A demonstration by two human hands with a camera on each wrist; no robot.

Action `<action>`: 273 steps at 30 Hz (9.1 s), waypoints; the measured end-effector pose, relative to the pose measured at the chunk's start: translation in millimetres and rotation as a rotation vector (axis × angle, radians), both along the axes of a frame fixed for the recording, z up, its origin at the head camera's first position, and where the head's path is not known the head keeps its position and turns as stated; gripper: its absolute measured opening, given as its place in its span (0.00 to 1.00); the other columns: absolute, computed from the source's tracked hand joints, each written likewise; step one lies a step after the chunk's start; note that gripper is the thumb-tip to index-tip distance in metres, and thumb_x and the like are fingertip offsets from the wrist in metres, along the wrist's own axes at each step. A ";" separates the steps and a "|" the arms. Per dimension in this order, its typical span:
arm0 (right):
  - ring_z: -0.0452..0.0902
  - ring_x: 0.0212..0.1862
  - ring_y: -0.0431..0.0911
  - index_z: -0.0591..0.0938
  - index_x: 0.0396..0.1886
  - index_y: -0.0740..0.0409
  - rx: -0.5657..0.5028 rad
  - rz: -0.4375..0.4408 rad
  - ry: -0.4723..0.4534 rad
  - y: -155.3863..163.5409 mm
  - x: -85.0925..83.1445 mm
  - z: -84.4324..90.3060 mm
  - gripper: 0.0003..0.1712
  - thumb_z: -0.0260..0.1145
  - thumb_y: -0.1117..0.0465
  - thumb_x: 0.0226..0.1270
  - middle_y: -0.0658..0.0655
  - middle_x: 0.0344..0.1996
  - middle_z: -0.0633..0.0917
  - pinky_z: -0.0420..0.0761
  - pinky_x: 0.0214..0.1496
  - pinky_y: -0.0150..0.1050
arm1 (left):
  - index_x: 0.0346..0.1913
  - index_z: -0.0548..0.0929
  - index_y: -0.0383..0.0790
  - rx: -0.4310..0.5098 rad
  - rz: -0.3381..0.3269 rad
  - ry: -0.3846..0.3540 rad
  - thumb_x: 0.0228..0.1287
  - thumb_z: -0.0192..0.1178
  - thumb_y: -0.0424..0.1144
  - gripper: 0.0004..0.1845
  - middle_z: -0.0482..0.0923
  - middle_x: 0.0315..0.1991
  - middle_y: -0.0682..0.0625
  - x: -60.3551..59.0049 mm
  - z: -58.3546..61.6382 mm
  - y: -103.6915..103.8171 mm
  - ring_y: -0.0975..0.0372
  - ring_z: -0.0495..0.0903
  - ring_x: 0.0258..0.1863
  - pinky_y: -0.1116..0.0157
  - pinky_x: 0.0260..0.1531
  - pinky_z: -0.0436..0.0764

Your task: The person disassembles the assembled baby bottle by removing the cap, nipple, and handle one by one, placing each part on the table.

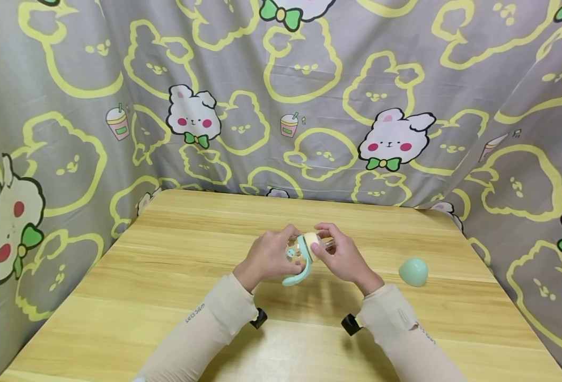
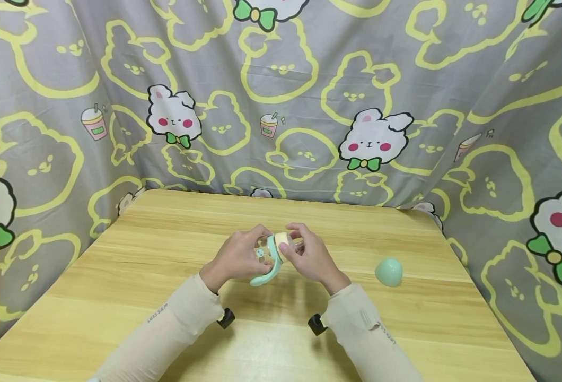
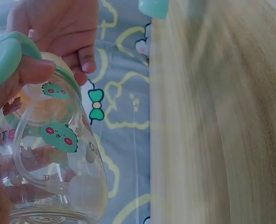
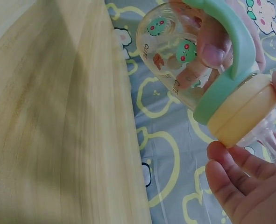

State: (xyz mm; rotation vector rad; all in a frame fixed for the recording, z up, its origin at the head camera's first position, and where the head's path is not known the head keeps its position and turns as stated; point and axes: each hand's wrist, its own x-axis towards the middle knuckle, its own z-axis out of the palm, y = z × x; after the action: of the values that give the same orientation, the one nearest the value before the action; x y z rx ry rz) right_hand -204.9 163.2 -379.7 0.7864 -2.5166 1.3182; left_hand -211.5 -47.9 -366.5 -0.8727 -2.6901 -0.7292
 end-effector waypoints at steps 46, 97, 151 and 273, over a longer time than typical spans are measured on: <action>0.81 0.37 0.46 0.71 0.61 0.62 0.016 0.006 -0.009 0.1 2.5 1.1 0.25 0.59 0.54 0.69 0.66 0.49 0.80 0.80 0.40 0.42 | 0.50 0.76 0.45 0.002 -0.012 0.011 0.44 0.71 0.47 0.27 0.77 0.29 0.55 1.4 -2.6 -1.5 0.67 0.67 0.15 0.69 0.17 0.70; 0.80 0.37 0.48 0.67 0.69 0.55 0.035 -0.061 0.063 -1.7 4.7 -2.2 0.31 0.61 0.52 0.69 0.68 0.57 0.71 0.81 0.42 0.45 | 0.50 0.77 0.45 -0.009 0.009 0.032 0.45 0.69 0.47 0.27 0.80 0.32 0.53 -0.2 -0.9 -1.1 0.67 0.69 0.16 0.69 0.18 0.71; 0.60 0.16 0.37 0.61 0.71 0.57 0.012 0.079 -0.046 -6.1 5.8 -4.4 0.26 0.49 0.57 0.77 0.48 0.17 0.70 0.68 0.22 0.36 | 0.49 0.77 0.45 0.009 0.011 0.061 0.44 0.69 0.47 0.26 0.84 0.37 0.49 3.6 -2.2 3.3 0.66 0.74 0.19 0.69 0.20 0.72; 0.66 0.20 0.43 0.66 0.70 0.54 0.003 -0.079 -0.031 -6.8 8.0 1.3 0.27 0.52 0.51 0.76 0.49 0.21 0.73 0.70 0.26 0.39 | 0.50 0.77 0.44 -0.005 0.029 0.098 0.44 0.70 0.48 0.27 0.81 0.31 0.52 1.0 -0.2 -0.3 0.67 0.70 0.16 0.69 0.19 0.72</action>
State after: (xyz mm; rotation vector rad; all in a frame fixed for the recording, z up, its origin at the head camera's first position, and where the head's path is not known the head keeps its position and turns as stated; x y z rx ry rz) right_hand -196.9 156.4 -378.5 0.6648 -2.5460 1.3113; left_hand -210.5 -48.2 -366.7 -0.8458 -2.6143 -0.6556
